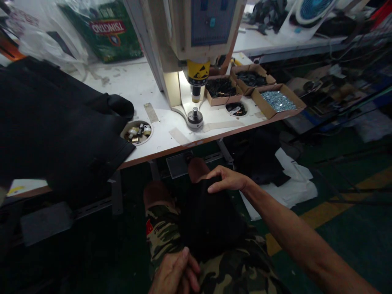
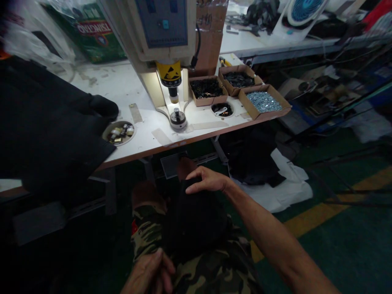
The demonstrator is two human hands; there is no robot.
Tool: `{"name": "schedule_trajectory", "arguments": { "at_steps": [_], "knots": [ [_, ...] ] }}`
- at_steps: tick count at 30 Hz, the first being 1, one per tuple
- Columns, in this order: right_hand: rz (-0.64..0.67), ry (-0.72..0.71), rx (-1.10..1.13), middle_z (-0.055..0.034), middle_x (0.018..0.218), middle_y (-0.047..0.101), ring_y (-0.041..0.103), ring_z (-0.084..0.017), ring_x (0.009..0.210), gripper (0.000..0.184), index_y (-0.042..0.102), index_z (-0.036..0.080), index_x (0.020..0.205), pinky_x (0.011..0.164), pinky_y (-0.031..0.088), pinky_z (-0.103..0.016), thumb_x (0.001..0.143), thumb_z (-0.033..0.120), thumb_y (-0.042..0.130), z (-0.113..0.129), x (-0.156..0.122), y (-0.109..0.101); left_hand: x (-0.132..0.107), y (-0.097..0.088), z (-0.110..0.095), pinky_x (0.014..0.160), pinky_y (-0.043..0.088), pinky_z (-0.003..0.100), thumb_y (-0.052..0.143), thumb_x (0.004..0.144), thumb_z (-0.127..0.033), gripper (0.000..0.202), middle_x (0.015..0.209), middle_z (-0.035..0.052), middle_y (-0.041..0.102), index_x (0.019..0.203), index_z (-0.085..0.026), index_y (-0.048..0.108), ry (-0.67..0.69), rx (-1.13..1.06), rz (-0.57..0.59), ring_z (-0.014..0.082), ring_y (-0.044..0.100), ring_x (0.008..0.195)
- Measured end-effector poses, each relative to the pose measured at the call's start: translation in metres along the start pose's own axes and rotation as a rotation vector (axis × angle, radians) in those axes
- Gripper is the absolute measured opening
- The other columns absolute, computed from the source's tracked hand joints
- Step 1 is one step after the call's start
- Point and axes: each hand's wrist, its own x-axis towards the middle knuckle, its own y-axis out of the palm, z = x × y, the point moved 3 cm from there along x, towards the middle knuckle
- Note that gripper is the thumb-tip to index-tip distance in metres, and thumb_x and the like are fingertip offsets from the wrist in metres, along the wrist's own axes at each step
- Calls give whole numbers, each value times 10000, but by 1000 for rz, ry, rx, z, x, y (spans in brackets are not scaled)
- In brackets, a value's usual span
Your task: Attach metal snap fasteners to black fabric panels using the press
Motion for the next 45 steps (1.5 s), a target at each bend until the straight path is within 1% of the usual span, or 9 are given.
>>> {"name": "schedule_trajectory", "arguments": {
  "at_steps": [3, 6, 10, 14, 20, 24, 31, 41, 45],
  "knots": [
    [34, -5, 15, -9, 821, 744, 652, -126, 697, 293, 784, 114, 900, 699, 525, -230, 760, 358, 867, 5, -7, 1, 0, -32, -41, 438, 358, 213, 479, 920, -739, 643, 522, 44, 655, 734, -166, 703, 231, 279, -120, 119, 498, 424],
    [63, -19, 16, -3, 801, 730, 638, -120, 689, 282, 788, 111, 899, 690, 517, -219, 761, 343, 866, 13, -14, 5, 9, -41, -104, 852, 551, 292, 639, 925, -531, 352, 1033, 81, 782, 1077, -227, 733, 661, 372, -301, 225, 718, 961],
    [92, -18, -43, 0, 787, 698, 603, -124, 684, 301, 789, 120, 928, 644, 498, -214, 773, 369, 858, 30, -22, 12, 35, -12, -171, 1216, 333, 467, 851, 718, -572, 838, 1536, 156, 525, 1442, -258, 568, 957, 527, 62, 355, 448, 1448],
    [108, 24, -40, 11, 760, 670, 569, -102, 625, 310, 782, 124, 896, 599, 473, -202, 746, 376, 883, 54, -31, 14, 49, 9, -211, 1039, 487, 385, 923, 549, -625, 903, 1346, 128, 649, 1308, -240, 623, 867, 757, 299, 313, 620, 1213],
    [30, 93, -70, 33, 690, 626, 506, -72, 567, 341, 767, 124, 847, 557, 411, -184, 730, 415, 900, 90, -37, -8, 31, 14, -266, 678, 447, 248, 875, 608, -651, 614, 959, 22, 705, 1003, -210, 709, 845, 931, 328, 196, 632, 835],
    [-24, 116, -122, 25, 715, 641, 522, -80, 595, 367, 757, 129, 862, 567, 412, -183, 735, 444, 895, 119, -28, -28, 19, 5, -313, 515, 369, 228, 837, 660, -618, 483, 777, -4, 710, 887, -201, 750, 586, 983, 332, 172, 613, 678],
    [-76, 100, -257, 16, 766, 710, 603, -121, 631, 461, 756, 144, 917, 552, 466, -191, 594, 389, 975, 171, 8, -70, 35, -15, -392, 585, 480, 237, 812, 696, -573, 419, 830, 19, 783, 924, -222, 791, 433, 1009, 368, 196, 684, 702],
    [-138, 172, -341, 35, 705, 694, 601, -121, 596, 440, 761, 154, 847, 501, 433, -180, 583, 439, 969, 170, 46, -110, 68, -17, -420, 556, 327, 286, 706, 786, -526, 315, 748, 57, 703, 852, -225, 770, 561, 1392, -18, 213, 604, 660],
    [-126, 189, -282, 14, 742, 718, 618, -134, 612, 450, 757, 150, 884, 527, 461, -198, 610, 447, 957, 164, 50, -121, 81, -21, -421, 574, 373, 263, 686, 813, -586, 376, 768, 19, 704, 901, -225, 738, 548, 1250, 101, 204, 649, 705]
  ]
}}
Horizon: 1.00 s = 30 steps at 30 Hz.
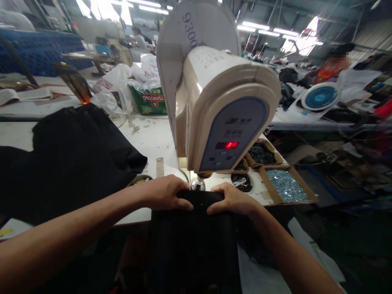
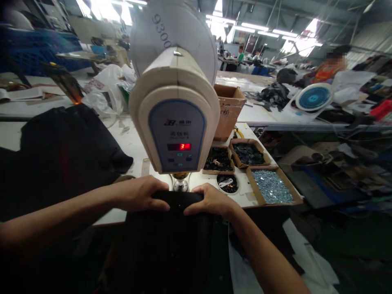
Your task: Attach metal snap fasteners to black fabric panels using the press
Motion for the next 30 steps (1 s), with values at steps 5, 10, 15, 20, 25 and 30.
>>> {"name": "schedule_trajectory", "arguments": {
  "at_steps": [5, 10, 15, 20, 25, 30],
  "knots": [
    [13, -17, 44, -3, 735, 730, 635, -147, 609, 422, 749, 141, 855, 526, 467, -210, 627, 435, 947, -4, 5, -10, 12, -5, 8, 649, 443, 234, 669, 857, -551, 366, 883, -3, 749, 993, -219, 742, 90, -186, 60, 190, 679, 790],
    [20, -24, 92, -1, 709, 717, 620, -131, 566, 415, 738, 132, 854, 487, 448, -200, 638, 425, 939, -4, 8, -14, 22, -3, 17, 694, 489, 239, 667, 866, -529, 372, 945, 4, 772, 1066, -230, 760, 101, -313, 120, 202, 701, 827],
    [11, -13, 152, 4, 708, 715, 614, -121, 547, 421, 728, 131, 870, 478, 451, -190, 634, 407, 941, -6, 8, -14, 26, -4, 19, 640, 445, 255, 636, 870, -592, 422, 885, 21, 750, 1006, -210, 757, 109, -148, 46, 197, 669, 760],
    [-1, -15, 144, 12, 695, 709, 620, -129, 548, 408, 721, 150, 862, 485, 462, -198, 640, 414, 940, -7, 7, -10, 11, 3, 0, 612, 373, 305, 571, 932, -547, 344, 821, 52, 710, 948, -228, 698, 77, 335, -143, 219, 638, 712],
    [1, -56, 107, 30, 667, 669, 586, -116, 547, 390, 703, 157, 801, 488, 430, -195, 656, 438, 930, -2, 4, -2, -4, 26, -10, 646, 395, 347, 443, 978, -279, 174, 836, 69, 684, 978, -217, 606, 42, 465, -311, 249, 638, 731],
    [15, -37, 66, 33, 668, 649, 558, -110, 559, 397, 704, 155, 807, 501, 411, -198, 666, 456, 921, -3, 5, -2, -7, 39, -4, 790, 453, 353, 445, 990, -337, 195, 993, 74, 691, 1059, -197, 561, 87, 142, -309, 245, 652, 900]
  ]
}}
